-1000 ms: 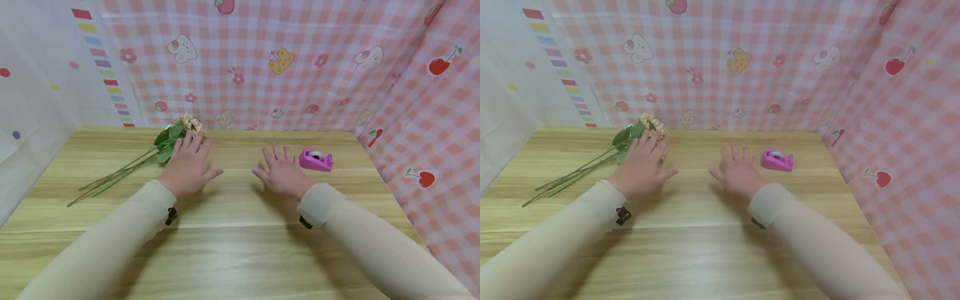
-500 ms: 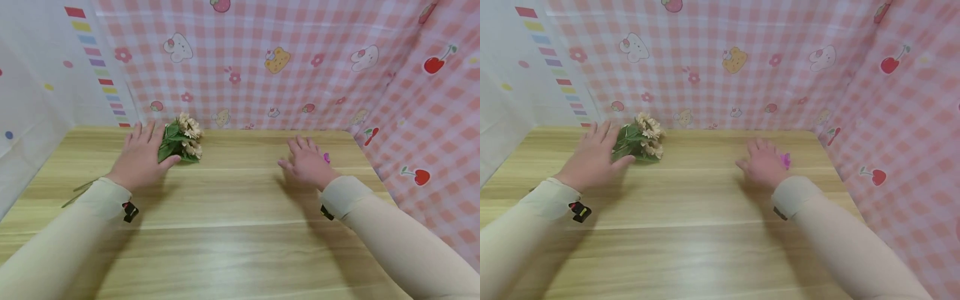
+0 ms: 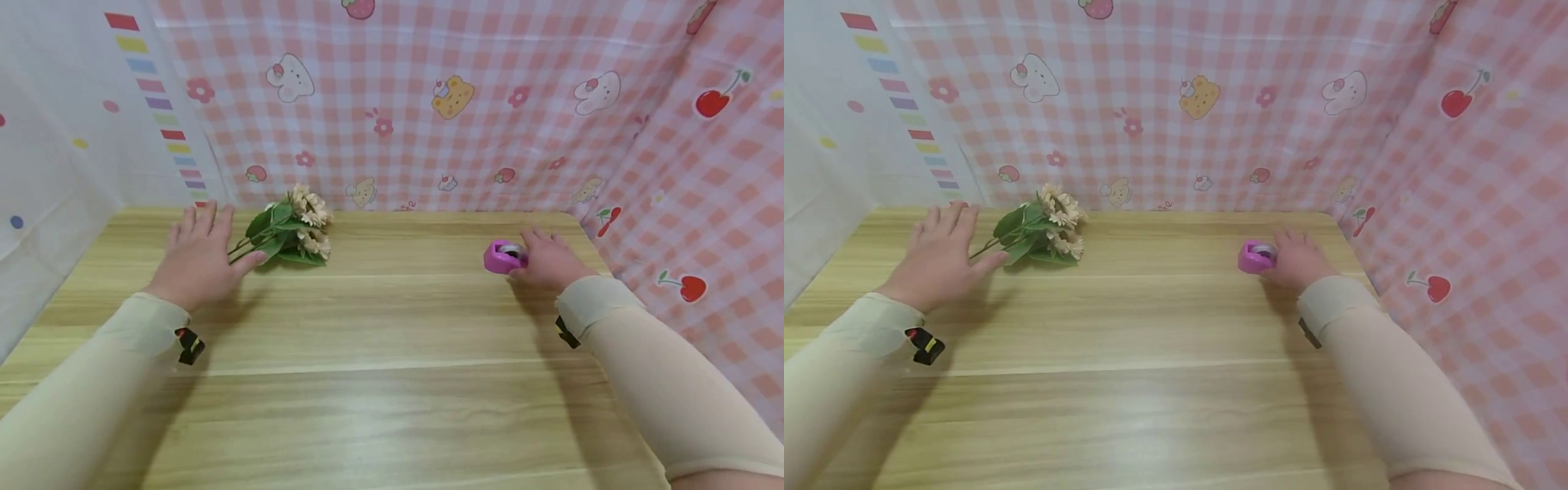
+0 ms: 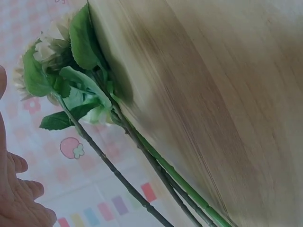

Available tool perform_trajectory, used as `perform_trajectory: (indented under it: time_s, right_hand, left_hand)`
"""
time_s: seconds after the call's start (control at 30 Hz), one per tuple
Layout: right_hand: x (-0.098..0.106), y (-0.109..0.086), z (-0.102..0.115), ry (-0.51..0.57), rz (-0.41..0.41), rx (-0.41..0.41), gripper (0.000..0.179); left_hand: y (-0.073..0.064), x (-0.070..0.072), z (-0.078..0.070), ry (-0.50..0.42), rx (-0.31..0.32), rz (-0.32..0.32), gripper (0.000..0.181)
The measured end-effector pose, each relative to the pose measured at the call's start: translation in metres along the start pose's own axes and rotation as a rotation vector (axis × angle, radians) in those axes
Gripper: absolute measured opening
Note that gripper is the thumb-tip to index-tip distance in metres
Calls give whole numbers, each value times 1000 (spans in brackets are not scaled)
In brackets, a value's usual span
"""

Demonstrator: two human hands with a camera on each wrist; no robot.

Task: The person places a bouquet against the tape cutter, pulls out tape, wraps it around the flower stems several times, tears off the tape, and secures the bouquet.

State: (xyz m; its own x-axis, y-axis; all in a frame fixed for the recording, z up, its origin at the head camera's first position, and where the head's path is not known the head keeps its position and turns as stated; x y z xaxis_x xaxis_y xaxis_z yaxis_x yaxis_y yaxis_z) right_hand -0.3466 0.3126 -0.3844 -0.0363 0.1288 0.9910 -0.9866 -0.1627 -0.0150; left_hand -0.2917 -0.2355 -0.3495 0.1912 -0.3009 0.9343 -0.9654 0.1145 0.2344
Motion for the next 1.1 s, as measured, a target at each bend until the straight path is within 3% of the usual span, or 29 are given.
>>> perform_trajectory:
  time_s: [0.23, 0.5, 0.93, 1.1]
  right_hand:
    - [-10, 5, -11, 53, 42, -43, 84]
    - [-10, 6, -7, 69, 54, -41, 43]
    - [-12, 8, -6, 52, 71, 0, 38]
    - [-13, 8, 5, 43, 62, 66, 38]
  left_hand:
    - [0, -1, 4, 6, 10, 6, 109]
    - [-1, -3, 4, 17, 9, 17, 108]
    - [-4, -8, 8, 15, 30, 47, 108]
    - [-5, -10, 9, 11, 36, 54, 105]
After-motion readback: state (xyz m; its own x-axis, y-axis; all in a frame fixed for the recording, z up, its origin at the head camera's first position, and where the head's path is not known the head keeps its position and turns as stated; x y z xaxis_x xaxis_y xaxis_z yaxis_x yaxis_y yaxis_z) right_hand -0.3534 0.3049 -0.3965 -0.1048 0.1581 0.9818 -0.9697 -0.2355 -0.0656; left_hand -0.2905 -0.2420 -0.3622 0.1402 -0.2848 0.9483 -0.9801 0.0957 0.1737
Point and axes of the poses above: each hand's wrist, its own y-axis towards the middle knuckle, its own x-axis out of the back of the hand, z = x × y, the point moved 8 cm from there along y, towards the middle knuckle, and after that the axes turned 10 degrees about -z, right-handed, at the moved point
